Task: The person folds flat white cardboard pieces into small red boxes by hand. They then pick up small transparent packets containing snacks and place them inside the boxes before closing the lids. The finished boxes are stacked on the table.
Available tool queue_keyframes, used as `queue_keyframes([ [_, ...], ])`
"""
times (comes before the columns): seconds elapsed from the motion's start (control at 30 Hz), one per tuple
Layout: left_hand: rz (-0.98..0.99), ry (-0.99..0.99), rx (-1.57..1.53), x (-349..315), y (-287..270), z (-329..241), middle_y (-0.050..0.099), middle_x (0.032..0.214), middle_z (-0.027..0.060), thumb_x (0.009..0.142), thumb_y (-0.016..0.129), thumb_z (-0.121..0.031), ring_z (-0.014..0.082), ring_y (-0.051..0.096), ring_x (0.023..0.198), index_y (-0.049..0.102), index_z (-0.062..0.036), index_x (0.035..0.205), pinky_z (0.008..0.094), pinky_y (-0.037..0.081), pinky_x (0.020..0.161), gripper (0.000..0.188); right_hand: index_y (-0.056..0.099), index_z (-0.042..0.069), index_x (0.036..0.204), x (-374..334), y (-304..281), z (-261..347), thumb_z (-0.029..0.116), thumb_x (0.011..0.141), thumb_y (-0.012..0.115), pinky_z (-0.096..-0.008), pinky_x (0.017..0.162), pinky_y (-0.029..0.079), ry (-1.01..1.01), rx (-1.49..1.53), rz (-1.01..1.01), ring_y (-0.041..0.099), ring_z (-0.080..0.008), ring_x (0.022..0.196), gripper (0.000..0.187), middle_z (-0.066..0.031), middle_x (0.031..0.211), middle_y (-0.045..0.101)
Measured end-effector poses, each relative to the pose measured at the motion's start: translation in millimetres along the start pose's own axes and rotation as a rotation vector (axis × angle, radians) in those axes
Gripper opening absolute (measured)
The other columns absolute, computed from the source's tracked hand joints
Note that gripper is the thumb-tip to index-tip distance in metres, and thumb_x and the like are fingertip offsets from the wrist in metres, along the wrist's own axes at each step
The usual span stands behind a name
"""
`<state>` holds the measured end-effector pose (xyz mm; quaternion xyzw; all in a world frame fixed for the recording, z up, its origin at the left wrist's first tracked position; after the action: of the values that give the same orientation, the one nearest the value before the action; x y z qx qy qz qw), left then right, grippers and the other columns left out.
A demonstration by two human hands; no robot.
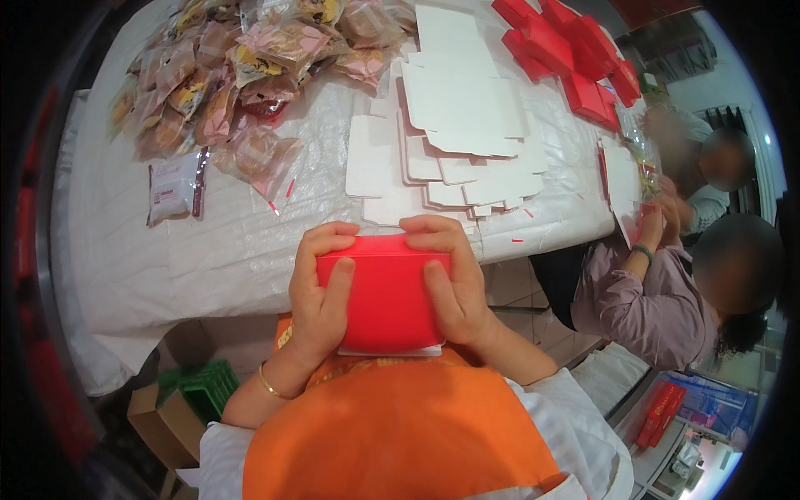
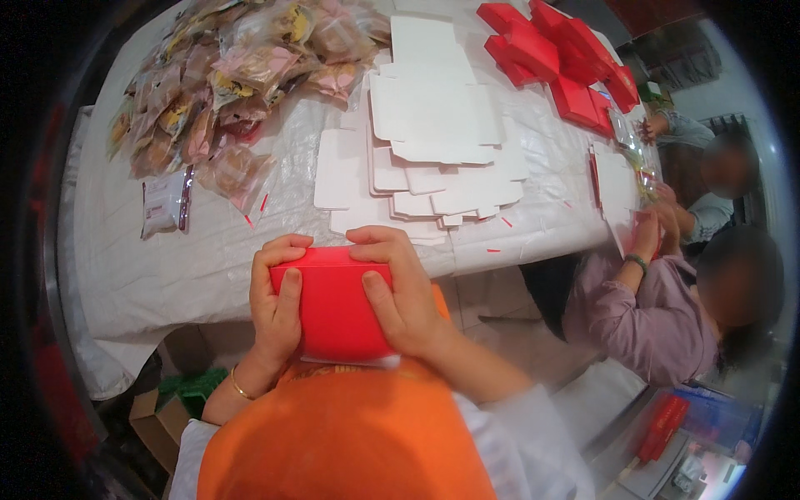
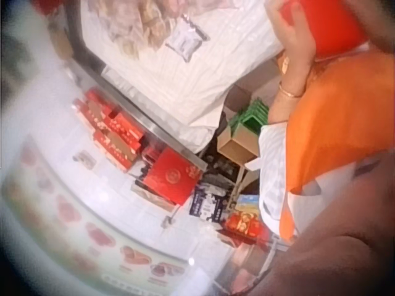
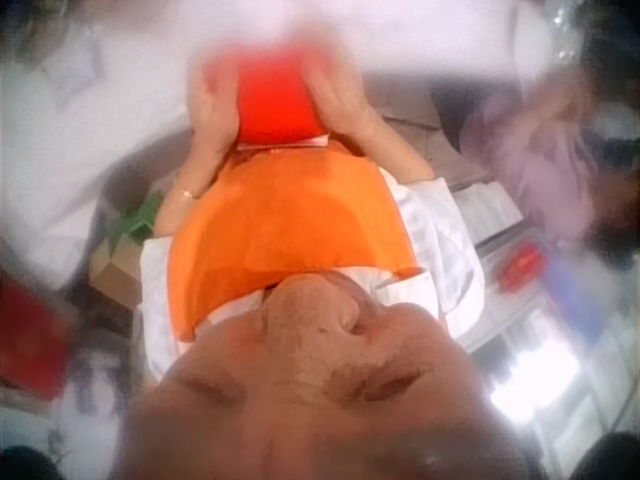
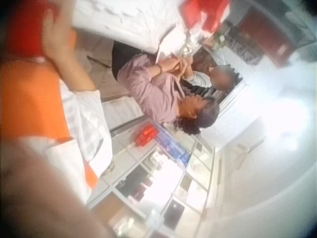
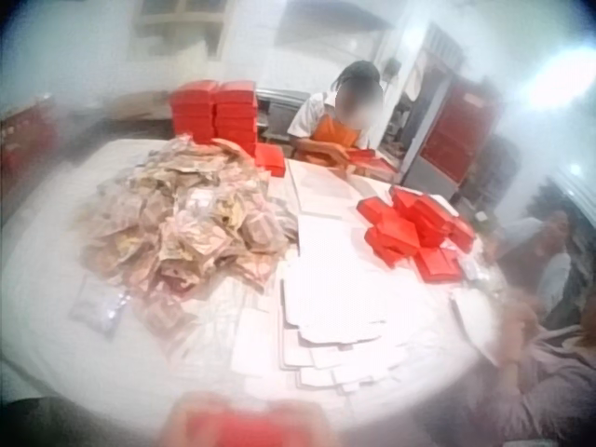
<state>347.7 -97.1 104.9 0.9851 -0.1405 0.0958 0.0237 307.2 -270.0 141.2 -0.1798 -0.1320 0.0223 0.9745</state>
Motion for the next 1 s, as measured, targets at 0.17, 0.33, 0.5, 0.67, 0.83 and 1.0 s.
queue_keyframes([
  [0.17, -0.019, -0.079, -0.028, -2, 2, 1, 0.054, 0.117, 0.0157, 0.091, 0.049, -0.002, 0.0238, 0.051, 0.111, 0.052, -0.001, 0.109, 0.0343, 0.038, 0.099, 0.018, 0.053, 0.0, 0.114, -5, 4, 0, 0.01, 0.095, 0.044, -0.0372, 0.101, 0.037, 0.108, 0.174, -0.099, 0.049, -0.0276, 0.115, 0.023, -0.0185, 0.127, 0.048],
  [0.33, 0.025, -0.062, 0.02, -1, 3, 4, 0.054, 0.119, 0.0154, 0.093, 0.049, -0.004, 0.0232, 0.051, 0.11, 0.05, -0.0008, 0.11, 0.0342, 0.038, 0.099, 0.018, 0.055, 0.0, 0.113, -4, 2, -8, 0.009, 0.094, 0.048, -0.0344, 0.098, 0.04, 0.218, 0.152, -0.03, 0.054, -0.0255, 0.111, 0.023, -0.0151, 0.122, 0.054],
  [0.5, 0.303, -0.002, 0.256, 41, 9, -12, 0.05, 0.128, 0.0162, 0.098, 0.046, -0.016, 0.0239, 0.052, 0.114, 0.046, -0.001, 0.126, 0.0343, 0.038, 0.099, 0.032, 0.053, 0.0, 0.128, 25, -39, 4, 0.01, 0.092, 0.054, -0.0284, 0.092, 0.044, 0.337, -0.086, 0.392, 0.059, -0.0209, 0.106, 0.038, -0.0141, 0.115, 0.063],
  [0.67, 0.032, -0.011, -0.207, 84, -10, -17, 0.044, 0.14, 0.0158, 0.098, 0.046, -0.035, 0.0247, 0.051, 0.121, 0.029, -0.0039, 0.145, 0.0348, 0.04, 0.098, 0.059, 0.039, 0.004, 0.142, 22, -85, -26, 0.012, 0.095, 0.05, -0.0282, 0.095, 0.043, 0.393, 0.257, -0.106, 0.056, -0.0164, 0.111, 0.049, -0.0121, 0.123, 0.058],
  [0.83, 0.007, -0.181, -0.346, 53, -1, 13, 0.038, 0.143, 0.0171, 0.091, 0.061, -0.033, 0.0267, 0.047, 0.125, 0.022, -0.0055, 0.147, 0.0383, 0.037, 0.104, 0.073, 0.02, 0.008, 0.146, 16, -52, -46, 0.015, 0.092, 0.056, -0.036, 0.099, 0.044, 0.253, 0.967, -0.512, 0.049, -0.0216, 0.122, 0.066, -0.012, 0.137, 0.043],
  [1.0, 0.017, -0.143, -0.093, 20, 23, 21, 0.032, 0.143, 0.0145, 0.086, 0.065, -0.011, 0.0246, 0.034, 0.132, -0.004, -0.0037, 0.149, 0.0385, 0.032, 0.108, 0.094, 0.024, 0.006, 0.145, -27, 33, -64, 0.02, 0.09, 0.062, -0.0342, 0.099, 0.042, 0.46, 0.666, -0.208, 0.046, -0.0216, 0.125, 0.068, -0.0095, 0.137, 0.044],
])
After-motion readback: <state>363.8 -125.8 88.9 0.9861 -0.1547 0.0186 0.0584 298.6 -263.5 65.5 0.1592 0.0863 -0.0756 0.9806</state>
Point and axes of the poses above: each hand's wrist, its own x-axis towards the middle knuckle, its own y-axis out of the palm, z = x × y, the point moved 4 cm from there along x, towards the middle knuckle
